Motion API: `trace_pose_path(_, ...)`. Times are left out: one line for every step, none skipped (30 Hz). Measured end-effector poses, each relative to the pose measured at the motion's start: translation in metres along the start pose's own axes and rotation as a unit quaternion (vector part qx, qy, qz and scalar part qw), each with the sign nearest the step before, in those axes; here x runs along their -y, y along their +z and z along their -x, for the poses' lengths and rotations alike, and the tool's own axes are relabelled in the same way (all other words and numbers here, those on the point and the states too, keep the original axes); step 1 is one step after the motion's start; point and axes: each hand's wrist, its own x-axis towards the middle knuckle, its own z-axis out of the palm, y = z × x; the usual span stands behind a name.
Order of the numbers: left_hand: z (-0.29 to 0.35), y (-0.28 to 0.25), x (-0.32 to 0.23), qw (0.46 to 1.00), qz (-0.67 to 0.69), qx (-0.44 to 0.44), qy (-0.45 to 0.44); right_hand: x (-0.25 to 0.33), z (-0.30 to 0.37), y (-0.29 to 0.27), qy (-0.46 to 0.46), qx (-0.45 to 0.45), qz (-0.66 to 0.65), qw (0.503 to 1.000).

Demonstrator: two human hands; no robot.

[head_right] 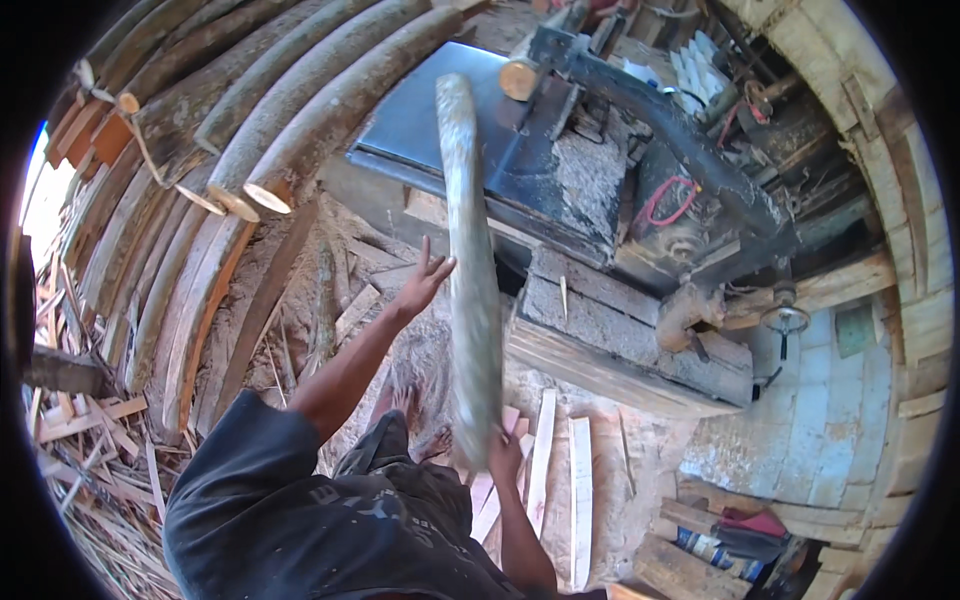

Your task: The person saws logs into planks using a table saw, feeding the logs through the blade and setting aside the resulting boards.

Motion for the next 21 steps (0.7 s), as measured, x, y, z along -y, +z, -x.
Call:
trace_pose_path(0.02,-0.023,-0.003,1.0,-0.005,0.012,0.011,0.032,-0.021,0.029,-0.077,0.05,0.072,0.993)
trace_pose_path(0.04,-0.039,-0.009,1.0,-0.011,0.015,-0.001,0.001,-0.08,0.081,-0.104,0.077,0.019,0.991)
trace_pose_path(0.07,-0.071,0.01,1.0,-0.017,-0.008,-0.02,0.081,-0.073,0.117,-0.116,0.133,-0.011,0.984)
trace_pose_path(0.101,-0.093,0.029,0.996,0.07,-0.016,-0.056,0.114,-0.09,0.156,-0.121,0.161,-0.022,0.979)
trace_pose_path(0.134,-0.106,0.035,0.993,0.08,-0.023,-0.083,0.138,-0.116,0.191,-0.167,0.138,-0.016,0.976)
trace_pose_path(0.162,-0.119,0.052,0.981,0.1,-0.066,-0.149,0.158,-0.148,0.228,-0.145,0.106,-0.04,0.983)
trace_pose_path(0.204,-0.144,0.07,0.976,0.011,-0.083,-0.2,0.192,-0.152,0.254,-0.133,0.097,-0.045,0.985)
trace_pose_path(0.242,-0.173,0.131,0.973,-0.053,-0.131,-0.181,0.212,-0.169,0.282,-0.179,0.089,-0.068,0.977)
trace_pose_path(0.278,-0.204,0.179,0.962,-0.111,-0.143,-0.203,0.222,-0.194,0.303,-0.217,0.068,-0.085,0.97)
trace_pose_path(0.345,-0.223,0.215,0.941,-0.04,-0.202,-0.268,0.242,-0.166,0.321,-0.185,0.119,-0.084,0.972)
trace_pose_path(0.414,-0.239,0.252,0.91,-0.084,-0.257,-0.314,0.265,-0.13,0.327,-0.153,0.161,-0.084,0.971)
trace_pose_path(0.45,-0.246,0.266,0.882,-0.105,-0.273,-0.369,0.259,-0.13,0.332,-0.216,0.173,-0.069,0.958)
trace_pose_path(0.469,-0.245,0.273,0.856,-0.101,-0.278,-0.425,0.25,-0.13,0.341,-0.278,0.187,-0.054,0.941)
trace_pose_path(0.48,-0.241,0.28,0.834,-0.094,-0.269,-0.472,0.226,-0.125,0.348,-0.342,0.156,-0.044,0.926)
trace_pose_path(0.476,-0.239,0.283,0.824,-0.086,-0.254,-0.499,0.209,-0.117,0.332,-0.348,0.207,-0.005,0.914)
trace_pose_path(0.459,-0.241,0.284,0.828,-0.083,-0.24,-0.5,0.184,-0.111,0.316,-0.379,0.212,0.007,0.901)
trace_pose_path(0.437,-0.241,0.287,0.834,-0.078,-0.228,-0.496,0.159,-0.102,0.298,-0.413,0.199,0.032,0.888)
trace_pose_path(0.421,-0.241,0.291,0.84,-0.066,-0.226,-0.489,0.144,-0.089,0.275,-0.285,0.304,0.024,0.909)
trace_pose_path(0.395,-0.245,0.291,0.852,-0.063,-0.213,-0.474,0.117,-0.09,0.255,-0.141,0.32,-0.043,0.936)
trace_pose_path(0.369,-0.248,0.29,0.866,-0.06,-0.207,-0.451,0.093,-0.095,0.239,0.004,0.332,-0.108,0.937)
trace_pose_path(0.34,-0.253,0.287,0.879,-0.052,-0.204,-0.427,0.076,-0.104,0.223,0.015,0.287,-0.122,0.95)
